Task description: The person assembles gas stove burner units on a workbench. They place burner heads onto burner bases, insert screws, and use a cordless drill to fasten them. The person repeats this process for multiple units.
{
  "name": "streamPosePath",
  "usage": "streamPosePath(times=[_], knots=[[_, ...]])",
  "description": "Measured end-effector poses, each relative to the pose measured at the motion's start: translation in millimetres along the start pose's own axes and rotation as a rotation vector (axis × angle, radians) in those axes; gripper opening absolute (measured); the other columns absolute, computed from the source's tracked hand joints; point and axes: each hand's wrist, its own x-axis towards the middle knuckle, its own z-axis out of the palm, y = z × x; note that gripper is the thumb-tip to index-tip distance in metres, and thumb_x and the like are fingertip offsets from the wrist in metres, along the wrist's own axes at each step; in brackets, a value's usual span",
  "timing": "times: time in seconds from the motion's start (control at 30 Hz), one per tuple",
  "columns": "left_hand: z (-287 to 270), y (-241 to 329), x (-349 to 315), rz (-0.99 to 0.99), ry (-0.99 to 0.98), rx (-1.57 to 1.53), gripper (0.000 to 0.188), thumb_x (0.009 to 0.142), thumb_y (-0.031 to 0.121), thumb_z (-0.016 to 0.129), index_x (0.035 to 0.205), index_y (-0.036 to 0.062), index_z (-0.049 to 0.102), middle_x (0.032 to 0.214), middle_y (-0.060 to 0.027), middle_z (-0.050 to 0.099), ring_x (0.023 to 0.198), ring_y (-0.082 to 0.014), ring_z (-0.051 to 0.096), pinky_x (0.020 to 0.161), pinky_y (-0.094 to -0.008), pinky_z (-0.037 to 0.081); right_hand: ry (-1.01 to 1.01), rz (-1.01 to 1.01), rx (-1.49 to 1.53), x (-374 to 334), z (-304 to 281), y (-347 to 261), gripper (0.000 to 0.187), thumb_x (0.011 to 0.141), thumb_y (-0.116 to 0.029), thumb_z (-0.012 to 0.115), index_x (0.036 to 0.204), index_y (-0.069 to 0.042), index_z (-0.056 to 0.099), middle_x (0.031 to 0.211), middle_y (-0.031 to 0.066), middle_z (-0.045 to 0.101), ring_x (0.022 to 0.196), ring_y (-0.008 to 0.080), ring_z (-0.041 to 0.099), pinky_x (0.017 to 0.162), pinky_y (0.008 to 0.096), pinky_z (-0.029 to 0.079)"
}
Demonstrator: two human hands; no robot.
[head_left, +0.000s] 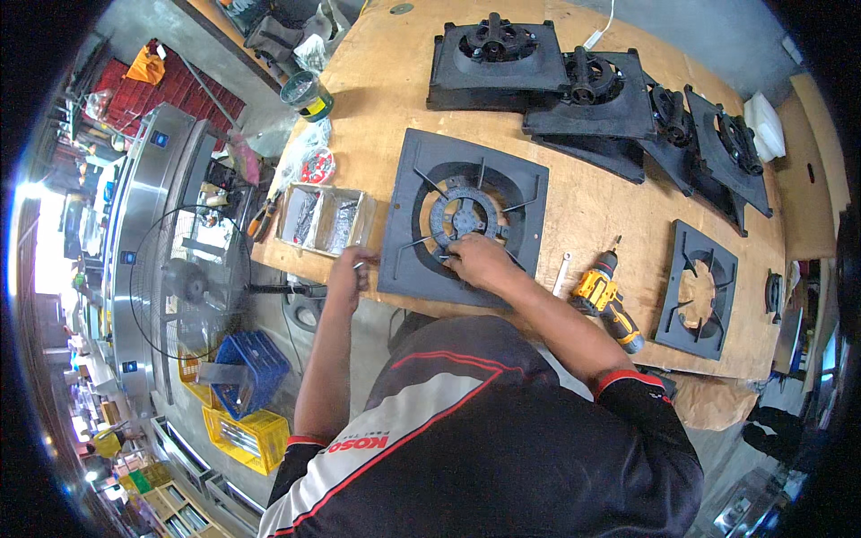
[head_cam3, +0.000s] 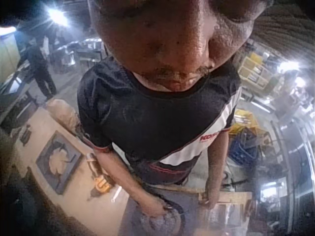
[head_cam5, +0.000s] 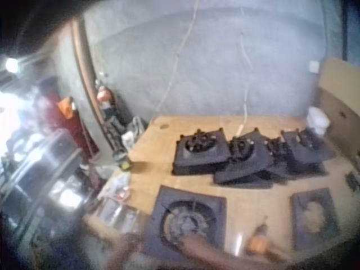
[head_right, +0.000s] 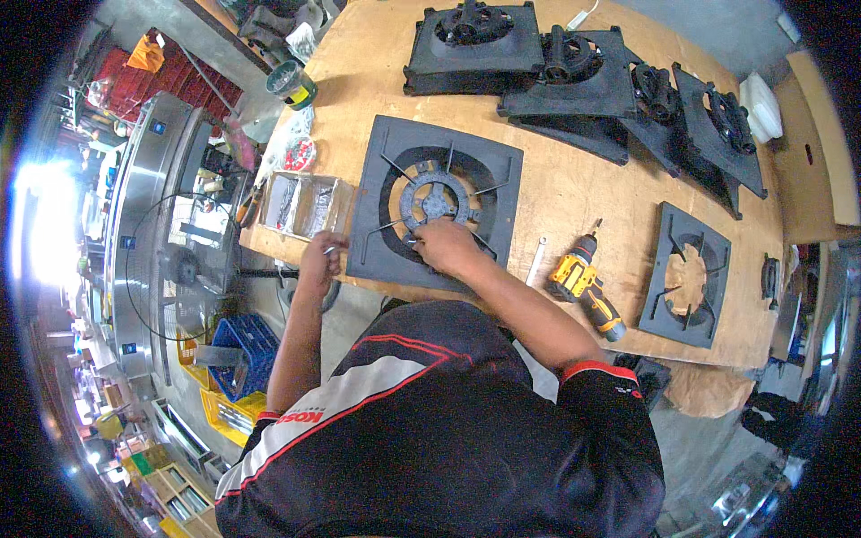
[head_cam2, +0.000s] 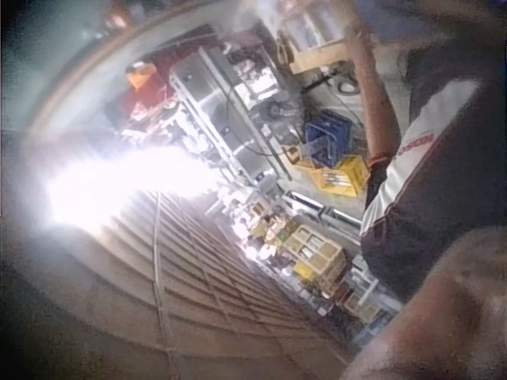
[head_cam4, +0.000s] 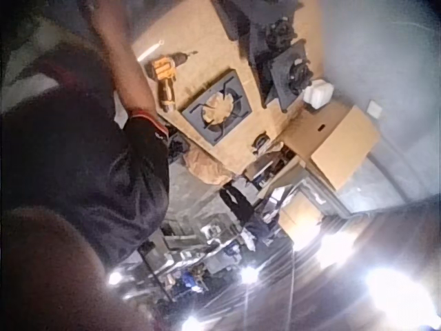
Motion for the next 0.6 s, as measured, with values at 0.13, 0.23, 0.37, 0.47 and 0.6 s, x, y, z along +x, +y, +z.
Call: streamPosePath(times=[0.13,0.23,0.37,0.47,0.6], knots=[[40.7,-18.5,32.7,-0.199,-0.109,-0.198,0.028,0.092,0.029,0.048,0.094,0.0048,0.062,0.070,-0.0004,0.050,0.057,-0.0102,0.045,0.048,-0.0254,0.036,-0.004,0.067,-0.002,3.2,4.0,-3.3,0.025,0.084,-0.027,0.064,0.094,-0.005,0.069,0.092,0.0206,0.067,0.094,0.0397,0.063,0.083,0.0514,0.049],[60.2,-36.2,50.7,-0.283,-0.224,-0.279,0.028,0.093,0.029,0.048,0.096,0.0046,0.062,0.071,-0.0007,0.051,0.058,-0.0103,0.046,0.049,-0.0254,0.037,-0.004,0.115,-0.003,0.8,7.3,-7.7,0.024,0.084,-0.026,0.064,0.094,-0.005,0.069,0.092,0.0202,0.067,0.094,0.0388,0.063,0.082,0.0511,0.050],[83.1,-51.8,60.8,-0.313,-0.324,-0.331,0.028,0.093,0.028,0.048,0.097,0.0042,0.062,0.072,-0.0011,0.052,0.059,-0.0105,0.047,0.050,-0.0255,0.038,0.046,0.198,-0.007,-2.6,13.7,-16.8,0.023,0.083,-0.026,0.065,0.094,-0.005,0.068,0.091,0.0192,0.067,0.092,0.0378,0.063,0.080,0.0498,0.050],[87.3,-55.5,68.3,-0.310,-0.360,-0.332,0.028,0.093,0.028,0.048,0.099,0.0040,0.062,0.073,-0.0014,0.053,0.060,-0.0106,0.048,0.050,-0.0255,0.039,0.076,0.245,-0.012,-1.4,9.4,-26.1,0.023,0.082,-0.027,0.067,0.092,-0.006,0.068,0.091,0.0180,0.066,0.090,0.0372,0.064,0.078,0.0493,0.051],[72.4,-53.6,69.6,-0.333,-0.389,-0.304,0.028,0.094,0.028,0.049,0.101,0.0036,0.062,0.075,-0.0018,0.055,0.061,-0.0107,0.050,0.051,-0.0256,0.040,0.121,0.275,0.023,-1.8,13.8,-28.7,0.022,0.082,-0.026,0.068,0.090,-0.005,0.068,0.092,0.0183,0.066,0.088,0.0373,0.064,0.077,0.0493,0.050]])
